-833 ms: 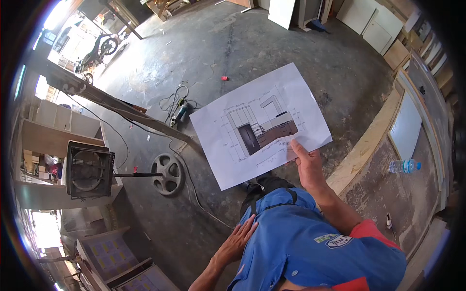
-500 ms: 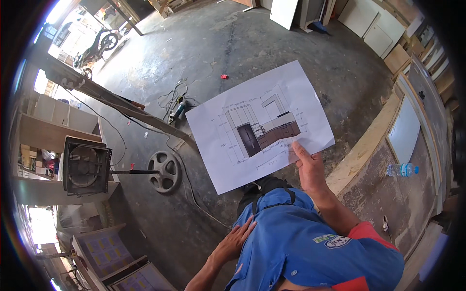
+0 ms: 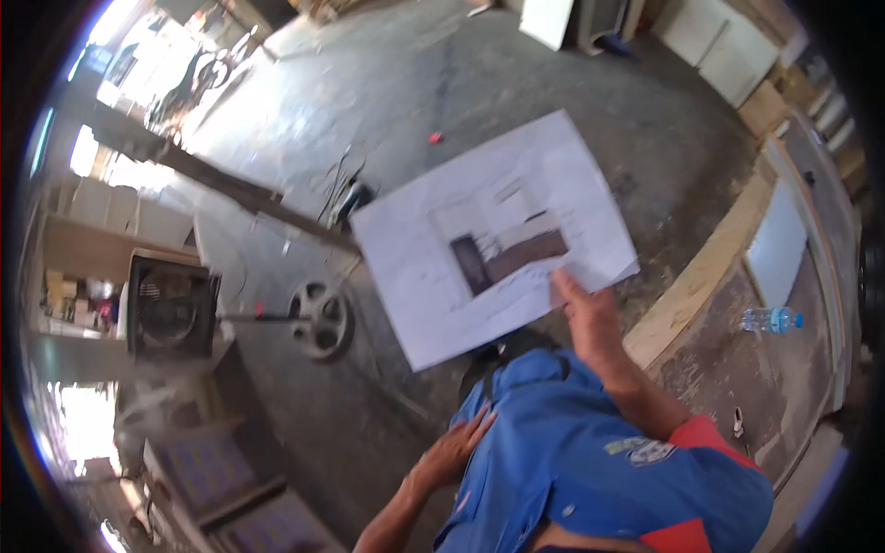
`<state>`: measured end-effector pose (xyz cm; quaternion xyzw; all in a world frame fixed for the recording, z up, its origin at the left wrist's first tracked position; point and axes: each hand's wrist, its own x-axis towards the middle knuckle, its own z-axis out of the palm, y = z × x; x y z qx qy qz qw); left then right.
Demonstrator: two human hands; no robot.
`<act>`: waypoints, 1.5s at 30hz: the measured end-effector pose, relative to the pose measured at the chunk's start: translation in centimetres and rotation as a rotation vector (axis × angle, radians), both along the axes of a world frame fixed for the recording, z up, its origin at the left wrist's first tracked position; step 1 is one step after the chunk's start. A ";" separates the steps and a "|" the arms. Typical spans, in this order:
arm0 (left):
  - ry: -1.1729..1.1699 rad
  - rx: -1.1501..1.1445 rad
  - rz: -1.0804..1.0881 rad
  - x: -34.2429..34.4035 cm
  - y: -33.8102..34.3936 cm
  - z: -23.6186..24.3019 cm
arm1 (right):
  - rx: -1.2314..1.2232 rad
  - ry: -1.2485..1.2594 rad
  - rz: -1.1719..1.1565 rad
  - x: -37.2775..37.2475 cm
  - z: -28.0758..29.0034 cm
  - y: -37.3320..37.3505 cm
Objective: The person holds a sheet of paper containing technical drawings of cabinetry and points to various parts of the diagram while looking at unfinished wooden structures in the workshop.
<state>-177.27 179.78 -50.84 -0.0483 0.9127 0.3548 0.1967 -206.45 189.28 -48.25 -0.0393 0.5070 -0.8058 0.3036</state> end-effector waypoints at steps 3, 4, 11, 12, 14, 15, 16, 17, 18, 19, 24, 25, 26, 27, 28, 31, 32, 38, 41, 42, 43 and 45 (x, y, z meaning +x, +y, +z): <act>-0.024 -0.005 -0.041 0.0 0.3 1.6 | -0.120 -0.022 0.045 0.3 0.4 0.6; -0.038 0.001 -0.028 0.1 0.6 2.1 | -0.096 -0.035 0.046 0.3 0.6 0.9; -0.134 0.016 0.061 3.4 2.0 4.9 | -0.081 -0.026 0.020 0.4 1.4 0.9; -0.140 0.025 0.062 4.0 2.4 5.6 | -0.068 -0.022 0.004 0.3 1.6 0.8; -0.106 0.156 0.127 5.1 3.3 6.6 | -0.042 -0.023 -0.001 0.2 1.7 0.8; -0.112 0.165 0.135 5.3 3.5 6.6 | -0.048 -0.023 0.010 0.1 1.4 0.9; -0.014 0.120 0.109 5.3 3.5 6.2 | -0.058 -0.022 0.033 0.1 1.1 0.9; 0.082 0.073 0.081 5.1 3.3 5.6 | -0.054 -0.030 0.050 0.1 0.7 0.8; 0.171 0.027 0.053 4.6 2.9 4.8 | -0.047 -0.040 0.044 0.2 0.1 0.8; 0.163 0.031 0.072 3.7 2.7 3.9 | -0.039 -0.049 0.037 0.3 -0.3 0.8; 0.320 0.068 -0.012 1.6 2.8 1.6 | -0.068 -0.050 0.079 0.6 -0.5 0.8; 0.323 0.074 -0.003 1.5 2.8 1.6 | -0.074 -0.051 0.106 0.6 -0.6 0.9; 0.314 0.106 0.036 1.5 2.9 1.6 | -0.066 -0.049 0.113 0.7 -0.4 0.8; 0.305 0.139 0.075 1.4 2.9 1.6 | -0.053 -0.054 0.080 1.0 -0.2 0.6; 0.318 0.129 0.057 1.3 2.6 1.4 | -0.041 -0.063 0.044 1.4 0.1 0.5; 0.292 0.148 0.079 1.3 2.6 1.7 | -0.029 -0.082 0.092 1.7 0.5 0.5; 0.298 0.158 0.096 1.4 2.7 1.3 | -0.022 -0.083 0.097 1.6 0.4 0.6; 0.141 0.055 0.077 -0.2 2.8 4.0 | 0.026 -0.087 0.152 0.9 -0.2 1.3; -0.120 -0.061 0.126 -2.0 0.5 9.1 | -0.034 -0.051 0.142 0.9 0.2 1.3; -0.250 -0.107 0.184 -2.8 -0.7 11.6 | -0.014 -0.047 0.153 0.7 0.6 1.5; 0.012 -0.300 0.286 -3.4 -1.5 14.7 | 0.000 -0.046 0.185 0.7 0.9 1.5; 0.433 -0.620 0.585 -5.3 -1.5 20.7 | 0.011 -0.041 0.179 0.5 0.1 1.8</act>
